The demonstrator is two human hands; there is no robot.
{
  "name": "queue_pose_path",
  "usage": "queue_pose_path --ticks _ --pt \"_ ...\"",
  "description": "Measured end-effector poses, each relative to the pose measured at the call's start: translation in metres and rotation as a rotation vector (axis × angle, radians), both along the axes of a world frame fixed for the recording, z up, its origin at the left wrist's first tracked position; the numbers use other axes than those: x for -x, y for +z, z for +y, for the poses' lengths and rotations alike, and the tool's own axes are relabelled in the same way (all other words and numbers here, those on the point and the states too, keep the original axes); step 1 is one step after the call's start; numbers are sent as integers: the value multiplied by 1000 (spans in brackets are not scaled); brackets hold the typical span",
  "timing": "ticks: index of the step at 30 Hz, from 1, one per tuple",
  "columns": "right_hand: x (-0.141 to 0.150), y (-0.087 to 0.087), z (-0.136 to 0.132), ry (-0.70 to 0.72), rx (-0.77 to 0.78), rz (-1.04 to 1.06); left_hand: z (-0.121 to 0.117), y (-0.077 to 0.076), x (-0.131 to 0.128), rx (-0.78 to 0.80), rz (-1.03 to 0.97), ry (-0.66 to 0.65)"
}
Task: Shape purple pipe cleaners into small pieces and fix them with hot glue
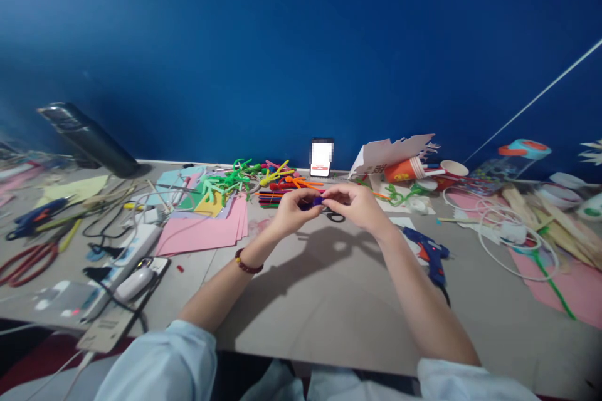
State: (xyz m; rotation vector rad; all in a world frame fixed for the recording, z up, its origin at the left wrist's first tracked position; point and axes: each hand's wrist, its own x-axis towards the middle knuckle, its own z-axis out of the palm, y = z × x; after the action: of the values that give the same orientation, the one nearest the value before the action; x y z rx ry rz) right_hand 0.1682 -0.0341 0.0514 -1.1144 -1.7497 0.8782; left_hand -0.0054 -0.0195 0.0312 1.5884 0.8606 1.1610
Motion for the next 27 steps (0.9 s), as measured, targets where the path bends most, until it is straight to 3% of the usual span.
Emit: queue_pose_path --ticks 7,11,20,27 --pt "-7 14 -3 -63 59 166 8 -6 6 333 -350 -258" --pt "-8 20 -6 -66 65 265 10 -13 7 431 -473 -348" --pt "2 20 -15 30 -4 140 6 -11 5 431 -475 -341" --pt "0 24 -17 13 -16 140 7 -10 2 514 -522 -260"
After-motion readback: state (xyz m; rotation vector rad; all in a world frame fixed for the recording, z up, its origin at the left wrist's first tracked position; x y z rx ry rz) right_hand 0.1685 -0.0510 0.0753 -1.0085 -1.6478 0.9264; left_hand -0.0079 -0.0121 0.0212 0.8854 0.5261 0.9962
